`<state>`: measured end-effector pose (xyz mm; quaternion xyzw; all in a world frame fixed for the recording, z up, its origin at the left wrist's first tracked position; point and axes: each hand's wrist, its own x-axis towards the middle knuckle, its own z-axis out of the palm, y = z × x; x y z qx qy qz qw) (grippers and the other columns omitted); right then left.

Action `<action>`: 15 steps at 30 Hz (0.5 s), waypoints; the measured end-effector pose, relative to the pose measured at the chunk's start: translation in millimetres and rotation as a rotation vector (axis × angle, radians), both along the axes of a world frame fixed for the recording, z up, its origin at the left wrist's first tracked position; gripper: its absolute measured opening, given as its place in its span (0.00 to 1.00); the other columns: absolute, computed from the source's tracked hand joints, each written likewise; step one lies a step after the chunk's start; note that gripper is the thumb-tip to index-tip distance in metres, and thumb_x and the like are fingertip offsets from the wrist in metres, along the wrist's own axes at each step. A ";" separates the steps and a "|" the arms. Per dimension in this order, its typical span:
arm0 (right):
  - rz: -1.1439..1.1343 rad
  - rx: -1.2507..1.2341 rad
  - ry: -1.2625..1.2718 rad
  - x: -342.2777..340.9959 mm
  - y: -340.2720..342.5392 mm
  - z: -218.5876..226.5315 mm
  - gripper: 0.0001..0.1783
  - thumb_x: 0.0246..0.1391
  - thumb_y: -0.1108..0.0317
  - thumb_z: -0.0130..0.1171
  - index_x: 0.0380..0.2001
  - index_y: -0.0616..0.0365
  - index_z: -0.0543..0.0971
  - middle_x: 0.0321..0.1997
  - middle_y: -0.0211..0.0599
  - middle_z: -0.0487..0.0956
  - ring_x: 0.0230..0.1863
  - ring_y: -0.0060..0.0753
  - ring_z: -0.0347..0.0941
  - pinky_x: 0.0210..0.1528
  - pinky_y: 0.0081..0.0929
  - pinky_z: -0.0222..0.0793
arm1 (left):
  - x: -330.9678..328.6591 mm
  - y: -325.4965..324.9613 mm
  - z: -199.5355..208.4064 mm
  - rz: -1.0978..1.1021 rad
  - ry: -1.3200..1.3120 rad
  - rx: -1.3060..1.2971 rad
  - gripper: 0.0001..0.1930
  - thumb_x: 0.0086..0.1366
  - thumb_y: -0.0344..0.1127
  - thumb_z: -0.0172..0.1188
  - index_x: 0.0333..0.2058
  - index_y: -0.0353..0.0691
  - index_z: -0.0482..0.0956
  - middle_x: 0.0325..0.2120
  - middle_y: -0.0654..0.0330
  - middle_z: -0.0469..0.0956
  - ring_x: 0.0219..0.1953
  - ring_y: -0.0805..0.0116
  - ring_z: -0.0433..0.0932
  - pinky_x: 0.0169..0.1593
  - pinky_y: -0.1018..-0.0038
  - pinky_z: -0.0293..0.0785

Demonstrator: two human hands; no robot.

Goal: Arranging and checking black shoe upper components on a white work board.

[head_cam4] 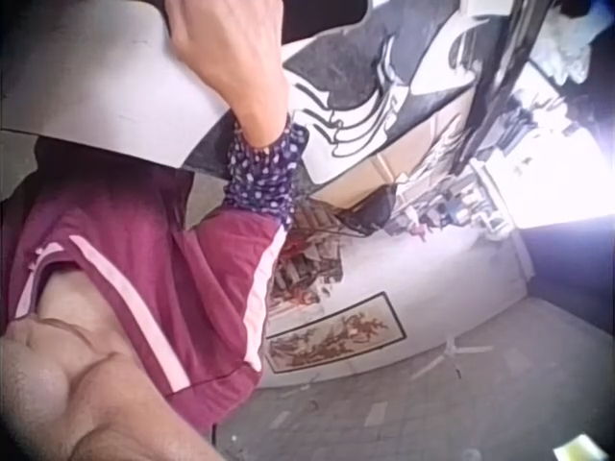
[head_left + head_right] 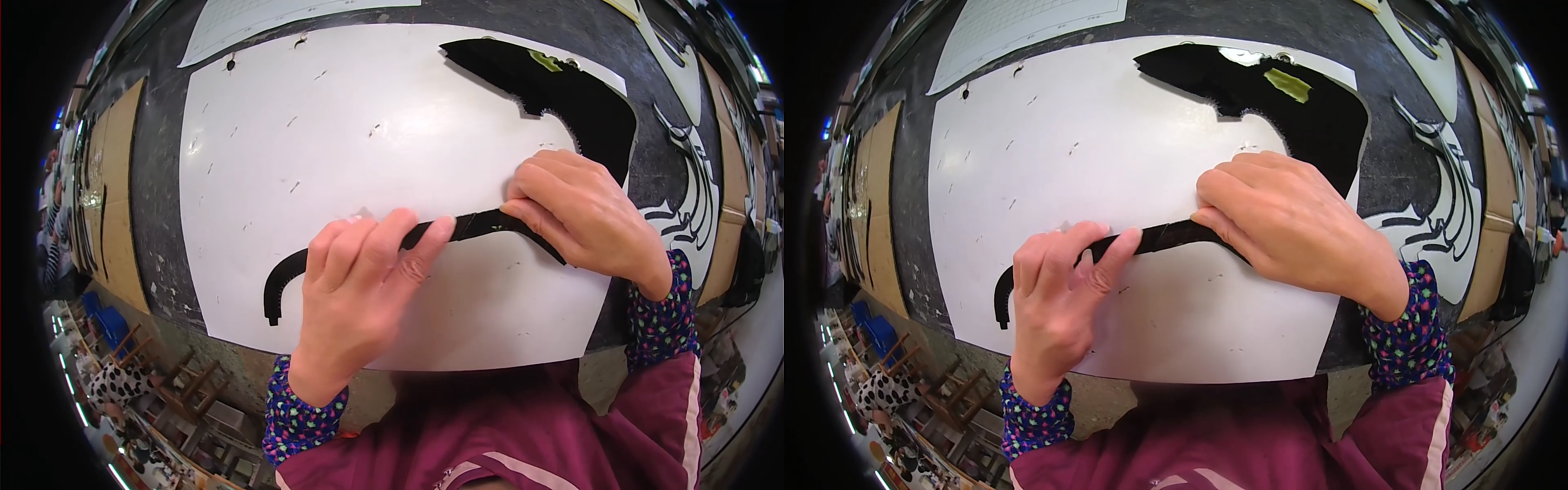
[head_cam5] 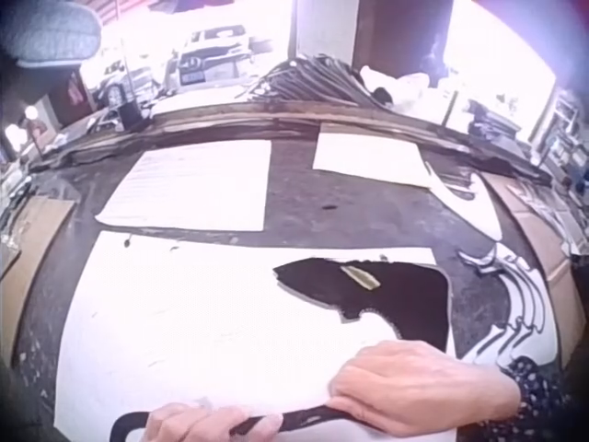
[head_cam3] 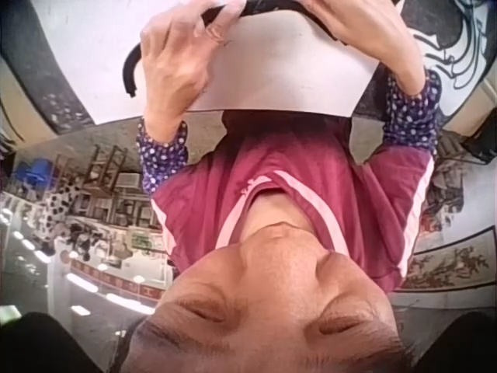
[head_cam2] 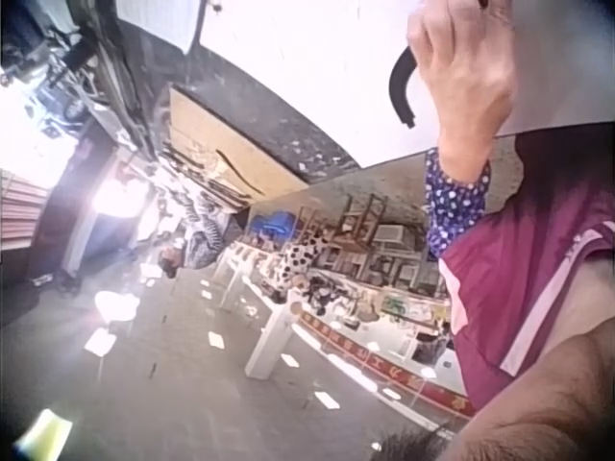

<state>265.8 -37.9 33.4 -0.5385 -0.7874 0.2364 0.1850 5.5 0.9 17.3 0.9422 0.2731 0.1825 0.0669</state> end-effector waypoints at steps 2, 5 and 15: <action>0.001 -0.003 -0.002 0.0 0.4 -0.2 0.10 0.60 0.66 0.58 0.29 0.59 0.70 0.26 0.41 0.73 0.32 0.49 0.71 0.36 0.41 0.67 | 5.9 -1.6 0.2 -0.015 0.015 0.042 0.25 0.53 0.28 0.59 0.52 0.51 0.84 0.43 0.65 0.72 0.42 0.66 0.68 0.50 0.66 0.70; 0.000 0.009 -0.004 -0.5 1.1 -1.7 0.10 0.60 0.66 0.58 0.29 0.59 0.70 0.25 0.41 0.73 0.32 0.49 0.72 0.36 0.42 0.68 | 13.1 -3.4 -1.1 -0.028 0.083 0.122 0.25 0.56 0.32 0.55 0.54 0.55 0.84 0.41 0.66 0.70 0.40 0.67 0.66 0.52 0.65 0.69; -0.021 0.100 -0.107 -4.9 -6.5 -0.8 0.10 0.58 0.66 0.59 0.30 0.58 0.71 0.29 0.38 0.73 0.33 0.44 0.71 0.37 0.38 0.67 | 25.7 -4.2 -4.0 -0.094 0.142 0.249 0.19 0.53 0.29 0.62 0.46 0.36 0.83 0.36 0.65 0.70 0.39 0.68 0.71 0.45 0.67 0.71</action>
